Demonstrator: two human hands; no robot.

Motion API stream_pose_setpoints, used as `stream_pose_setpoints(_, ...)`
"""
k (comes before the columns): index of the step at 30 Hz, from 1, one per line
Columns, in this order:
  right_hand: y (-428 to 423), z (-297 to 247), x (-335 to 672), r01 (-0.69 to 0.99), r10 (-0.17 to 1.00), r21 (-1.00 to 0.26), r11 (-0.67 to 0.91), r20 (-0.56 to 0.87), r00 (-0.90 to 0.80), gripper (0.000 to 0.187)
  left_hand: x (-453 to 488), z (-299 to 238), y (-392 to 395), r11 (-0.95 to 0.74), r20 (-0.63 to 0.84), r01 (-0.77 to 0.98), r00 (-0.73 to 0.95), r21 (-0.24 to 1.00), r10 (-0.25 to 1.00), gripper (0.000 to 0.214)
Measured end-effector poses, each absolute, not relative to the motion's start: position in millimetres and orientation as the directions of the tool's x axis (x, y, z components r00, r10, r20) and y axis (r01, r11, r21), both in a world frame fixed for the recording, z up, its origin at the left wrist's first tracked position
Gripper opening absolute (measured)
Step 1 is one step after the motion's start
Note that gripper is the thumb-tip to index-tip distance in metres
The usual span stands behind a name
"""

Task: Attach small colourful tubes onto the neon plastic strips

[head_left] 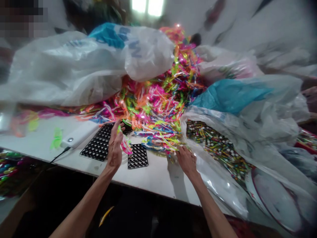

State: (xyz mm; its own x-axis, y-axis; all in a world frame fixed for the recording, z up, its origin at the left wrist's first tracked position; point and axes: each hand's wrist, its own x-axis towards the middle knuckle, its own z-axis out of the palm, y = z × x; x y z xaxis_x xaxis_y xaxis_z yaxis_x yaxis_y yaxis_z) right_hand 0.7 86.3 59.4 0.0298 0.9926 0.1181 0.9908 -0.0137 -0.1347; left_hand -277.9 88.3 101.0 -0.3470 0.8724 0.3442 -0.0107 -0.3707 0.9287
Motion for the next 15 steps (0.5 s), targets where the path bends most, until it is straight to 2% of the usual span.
stream_pose_setpoints(2, 81, 64, -8, 0.914, 0.979, -0.404, 0.02, 0.192, 0.063, 0.022, -274, 101, 85, -0.374, 0.347, -0.028, -0.317, 0.927, 0.883, 0.045)
stream_pose_setpoints(3, 78, 65, -15, 0.827, 0.979, -0.562, 0.02, 0.177, 0.096, 0.025, -271, 100, 84, -0.373, 0.344, -0.044, -0.3, 0.927, 0.89, 0.045)
stream_pose_setpoints(5, 73, 66, -35, 0.572, 0.989, -0.819, -0.044, 0.045, 0.14, 0.031, -268, 98, 83, -0.366, 0.336, -0.066, -0.273, 0.928, 0.901, 0.046)
stream_pose_setpoints(6, 71, 65, -47, 0.435, 0.99, -0.895, -0.096, -0.039, 0.138, 0.033, -266, 97, 83, -0.363, 0.334, -0.063, -0.268, 0.93, 0.903, 0.046)
stream_pose_setpoints(8, 66, 61, -74, 0.215, 0.982, -0.96, -0.18, -0.163, 0.094, 0.034, -263, 95, 82, -0.365, 0.341, -0.041, -0.273, 0.93, 0.9, 0.046)
stream_pose_setpoints(10, 62, 53, -101, 0.094, 0.976, -0.972, -0.215, -0.212, 0.045, 0.035, -261, 97, 79, -0.367, 0.348, -0.021, -0.278, 0.93, 0.896, 0.047)
stream_pose_setpoints(12, 58, 44, -123, 0.048, 0.979, -0.978, -0.205, -0.205, 0.01, 0.033, -259, 100, 74, -0.356, 0.339, -0.016, -0.272, 0.934, 0.901, 0.046)
stream_pose_setpoints(15, 53, 31, -140, 0.093, 0.992, -0.988, -0.127, -0.127, -0.001, 0.037, -257, 104, 66, -0.329, 0.312, -0.021, -0.263, 0.944, 0.913, 0.045)
